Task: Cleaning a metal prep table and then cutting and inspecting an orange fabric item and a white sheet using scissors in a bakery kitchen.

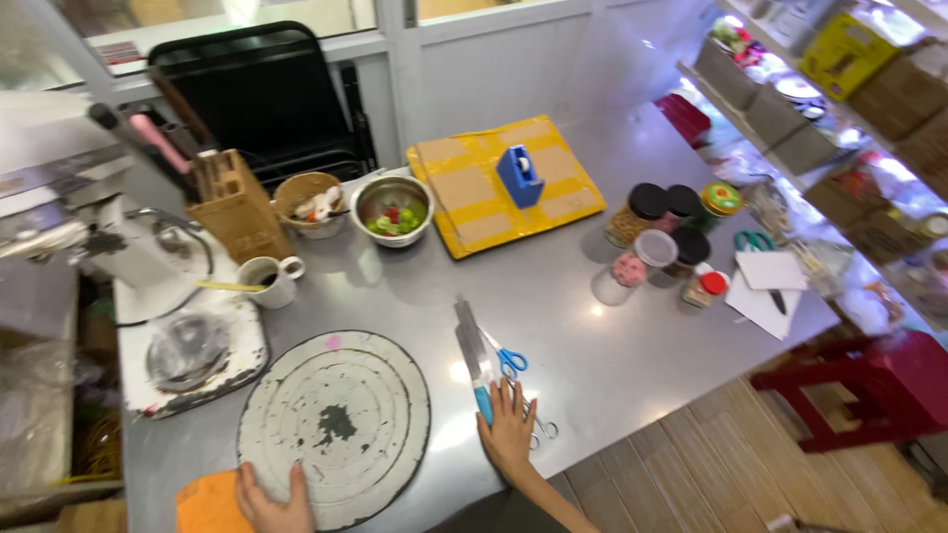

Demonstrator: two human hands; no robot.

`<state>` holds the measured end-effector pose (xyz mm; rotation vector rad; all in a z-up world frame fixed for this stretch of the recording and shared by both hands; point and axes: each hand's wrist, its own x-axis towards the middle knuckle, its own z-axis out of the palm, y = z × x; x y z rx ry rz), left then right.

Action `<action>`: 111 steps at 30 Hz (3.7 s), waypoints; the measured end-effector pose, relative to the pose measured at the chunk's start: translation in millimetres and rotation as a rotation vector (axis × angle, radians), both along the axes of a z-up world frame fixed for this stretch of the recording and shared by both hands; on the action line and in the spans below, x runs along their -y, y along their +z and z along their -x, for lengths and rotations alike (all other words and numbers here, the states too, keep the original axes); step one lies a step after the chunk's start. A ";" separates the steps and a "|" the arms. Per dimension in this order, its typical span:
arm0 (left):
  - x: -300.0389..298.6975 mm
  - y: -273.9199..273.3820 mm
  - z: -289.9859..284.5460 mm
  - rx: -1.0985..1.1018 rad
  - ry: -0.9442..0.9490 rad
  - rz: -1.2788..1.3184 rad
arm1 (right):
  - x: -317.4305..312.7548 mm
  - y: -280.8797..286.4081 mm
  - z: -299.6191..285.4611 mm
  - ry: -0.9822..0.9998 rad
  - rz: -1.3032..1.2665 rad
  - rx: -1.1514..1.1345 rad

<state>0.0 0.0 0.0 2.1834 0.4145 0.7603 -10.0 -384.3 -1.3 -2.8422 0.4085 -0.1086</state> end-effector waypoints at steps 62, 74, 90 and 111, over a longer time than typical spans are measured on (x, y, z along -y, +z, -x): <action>919.1 118.3 -378.0 -0.150 -1.143 -0.356 | 655.6 104.3 -140.5 -0.379 -0.156 0.476; 866.6 47.0 -281.9 -0.711 -1.150 -1.213 | 587.4 32.6 -76.3 -0.029 -0.173 0.128; 774.8 174.1 -227.2 -0.961 -1.073 -0.822 | 590.6 40.2 -110.4 0.057 -0.135 0.178; 875.1 120.9 -241.3 0.123 -1.576 -0.516 | 542.1 19.8 -47.7 0.011 -0.347 0.301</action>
